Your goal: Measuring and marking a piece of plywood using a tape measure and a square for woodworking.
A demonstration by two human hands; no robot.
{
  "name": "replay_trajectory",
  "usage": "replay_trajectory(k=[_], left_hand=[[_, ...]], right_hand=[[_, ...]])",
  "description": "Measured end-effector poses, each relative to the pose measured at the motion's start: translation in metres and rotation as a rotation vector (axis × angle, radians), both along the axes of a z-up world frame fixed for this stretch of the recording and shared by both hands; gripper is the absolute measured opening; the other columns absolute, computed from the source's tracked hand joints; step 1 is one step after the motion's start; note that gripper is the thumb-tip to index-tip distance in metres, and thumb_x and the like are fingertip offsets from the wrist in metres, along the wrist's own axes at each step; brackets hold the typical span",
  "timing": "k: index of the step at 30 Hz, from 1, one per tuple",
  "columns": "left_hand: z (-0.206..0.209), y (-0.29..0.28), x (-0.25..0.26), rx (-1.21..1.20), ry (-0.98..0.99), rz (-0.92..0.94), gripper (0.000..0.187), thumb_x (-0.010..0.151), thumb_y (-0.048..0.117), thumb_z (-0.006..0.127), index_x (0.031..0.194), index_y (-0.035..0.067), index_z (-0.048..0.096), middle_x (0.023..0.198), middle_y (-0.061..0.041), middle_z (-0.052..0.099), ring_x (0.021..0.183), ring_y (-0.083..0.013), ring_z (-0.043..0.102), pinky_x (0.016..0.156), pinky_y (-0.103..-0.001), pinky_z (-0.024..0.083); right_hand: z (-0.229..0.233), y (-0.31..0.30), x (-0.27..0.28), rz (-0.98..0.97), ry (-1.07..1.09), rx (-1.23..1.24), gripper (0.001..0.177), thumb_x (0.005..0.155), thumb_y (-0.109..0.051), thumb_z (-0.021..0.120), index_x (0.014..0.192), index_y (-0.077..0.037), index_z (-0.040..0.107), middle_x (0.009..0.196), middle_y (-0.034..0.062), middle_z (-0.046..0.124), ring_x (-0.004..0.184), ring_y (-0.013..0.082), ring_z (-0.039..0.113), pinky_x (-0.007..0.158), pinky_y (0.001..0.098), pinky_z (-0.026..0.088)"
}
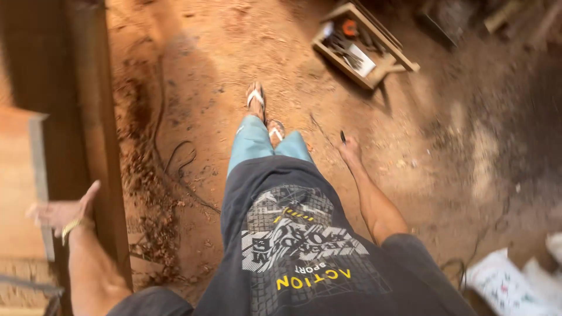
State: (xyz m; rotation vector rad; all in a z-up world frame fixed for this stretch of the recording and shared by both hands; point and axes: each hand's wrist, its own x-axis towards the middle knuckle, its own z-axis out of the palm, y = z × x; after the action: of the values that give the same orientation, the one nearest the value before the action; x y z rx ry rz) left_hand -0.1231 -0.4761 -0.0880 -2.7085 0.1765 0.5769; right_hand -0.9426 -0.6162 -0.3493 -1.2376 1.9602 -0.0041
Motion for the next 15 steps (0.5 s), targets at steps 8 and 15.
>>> replay_trajectory(k=[8, 15], left_hand=[[0.002, -0.012, 0.003, 0.045, -0.114, 0.065, 0.164, 0.067, 0.095, 0.077, 0.159, -0.016, 0.000, 0.168, -0.035, 0.001, 0.156, -0.0513, 0.007, 0.127, -0.057, 0.016], [-0.059, -0.065, -0.164, -0.196, 0.226, 0.135, 0.083, 0.079, 0.073, 0.076, 0.116, -0.002, 0.075, 0.110, -0.032, 0.077, 0.093, -0.0382, 0.074, 0.090, -0.051, 0.061]], right_hand=[[0.085, -0.115, 0.024, -0.139, -0.003, -0.016, 0.029, 0.087, -0.026, 0.059, 0.108, -0.011, 0.072, 0.082, 0.0118, 0.072, 0.072, 0.0246, 0.070, 0.066, 0.0398, 0.054], [0.037, -0.222, 0.002, 0.091, 0.183, 0.140, 0.024, 0.093, -0.026, 0.066, 0.109, -0.011, 0.074, 0.092, 0.0192, 0.072, 0.088, 0.0392, 0.067, 0.076, 0.0484, 0.052]])
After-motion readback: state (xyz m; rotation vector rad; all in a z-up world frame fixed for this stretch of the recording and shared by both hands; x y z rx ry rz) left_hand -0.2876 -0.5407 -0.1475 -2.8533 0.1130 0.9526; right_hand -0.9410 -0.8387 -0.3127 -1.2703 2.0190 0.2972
